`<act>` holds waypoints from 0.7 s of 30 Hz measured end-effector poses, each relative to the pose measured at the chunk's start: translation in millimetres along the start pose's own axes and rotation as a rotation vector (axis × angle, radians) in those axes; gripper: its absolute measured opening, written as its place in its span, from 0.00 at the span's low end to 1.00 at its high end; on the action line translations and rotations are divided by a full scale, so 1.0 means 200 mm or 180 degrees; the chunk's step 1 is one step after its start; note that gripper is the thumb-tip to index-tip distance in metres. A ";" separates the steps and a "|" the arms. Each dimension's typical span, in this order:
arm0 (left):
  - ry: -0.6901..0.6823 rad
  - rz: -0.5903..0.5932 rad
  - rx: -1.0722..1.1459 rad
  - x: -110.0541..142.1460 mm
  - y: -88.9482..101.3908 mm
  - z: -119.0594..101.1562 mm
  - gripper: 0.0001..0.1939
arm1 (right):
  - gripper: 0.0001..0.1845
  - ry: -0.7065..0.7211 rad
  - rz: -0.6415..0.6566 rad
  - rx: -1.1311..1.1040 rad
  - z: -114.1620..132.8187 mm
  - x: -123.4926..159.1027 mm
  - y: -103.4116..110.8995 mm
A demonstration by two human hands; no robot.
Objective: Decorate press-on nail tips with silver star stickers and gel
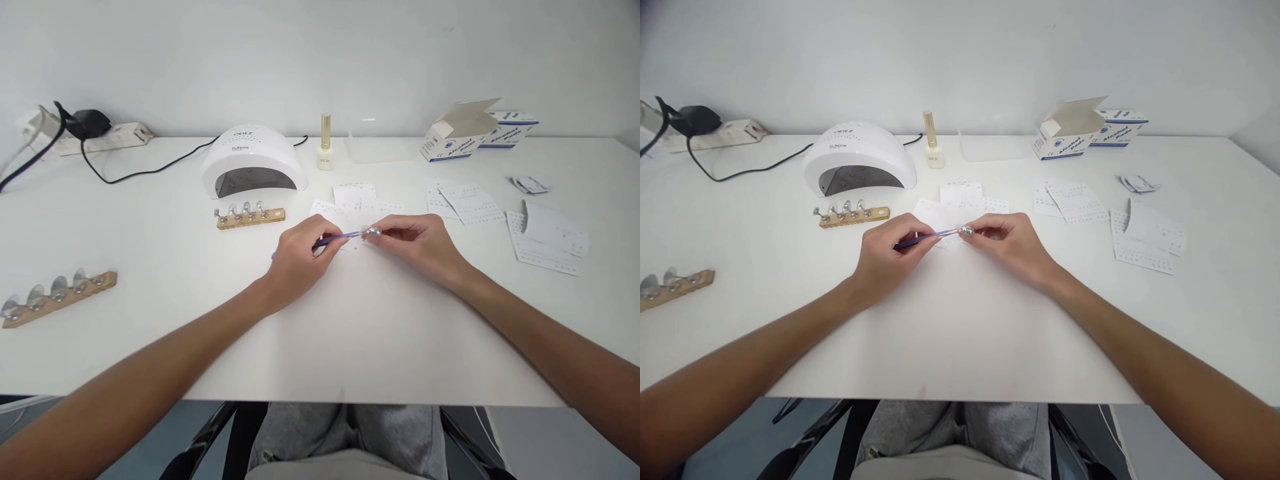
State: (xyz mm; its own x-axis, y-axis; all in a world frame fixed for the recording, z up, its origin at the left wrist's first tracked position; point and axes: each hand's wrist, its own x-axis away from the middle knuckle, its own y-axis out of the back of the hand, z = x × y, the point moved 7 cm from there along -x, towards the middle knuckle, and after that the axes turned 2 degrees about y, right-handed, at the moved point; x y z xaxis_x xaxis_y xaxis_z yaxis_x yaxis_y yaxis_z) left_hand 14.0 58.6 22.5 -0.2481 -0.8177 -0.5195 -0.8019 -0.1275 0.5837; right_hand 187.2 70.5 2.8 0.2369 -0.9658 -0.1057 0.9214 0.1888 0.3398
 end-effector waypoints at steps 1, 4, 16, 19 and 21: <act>0.0017 0.0005 -0.0013 0.00 0.00 0.00 0.04 | 0.10 -0.0007 0.0004 0.0000 0.00 0.00 0.00; 0.0062 0.0030 -0.0037 0.00 0.00 0.01 0.04 | 0.09 -0.0009 -0.0009 -0.0039 0.00 0.00 0.00; 0.0097 0.0098 -0.0038 0.00 -0.01 0.02 0.04 | 0.08 0.0014 -0.0070 -0.0011 -0.01 0.00 0.00; 0.0133 0.0135 -0.0023 0.00 -0.02 0.02 0.04 | 0.08 0.0016 -0.0075 -0.0007 -0.01 0.00 0.01; 0.0166 0.0154 -0.0029 0.00 -0.02 0.02 0.05 | 0.09 0.0012 -0.0072 -0.0013 -0.01 0.00 0.01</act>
State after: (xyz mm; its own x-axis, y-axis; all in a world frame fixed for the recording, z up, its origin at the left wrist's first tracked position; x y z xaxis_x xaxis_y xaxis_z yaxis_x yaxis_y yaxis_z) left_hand 14.5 61.6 18.1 -0.2577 -0.8511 -0.4574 -0.7845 -0.0920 0.6132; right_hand 188.8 71.2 1.6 0.2172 -0.9691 -0.1168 0.9277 0.1678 0.3334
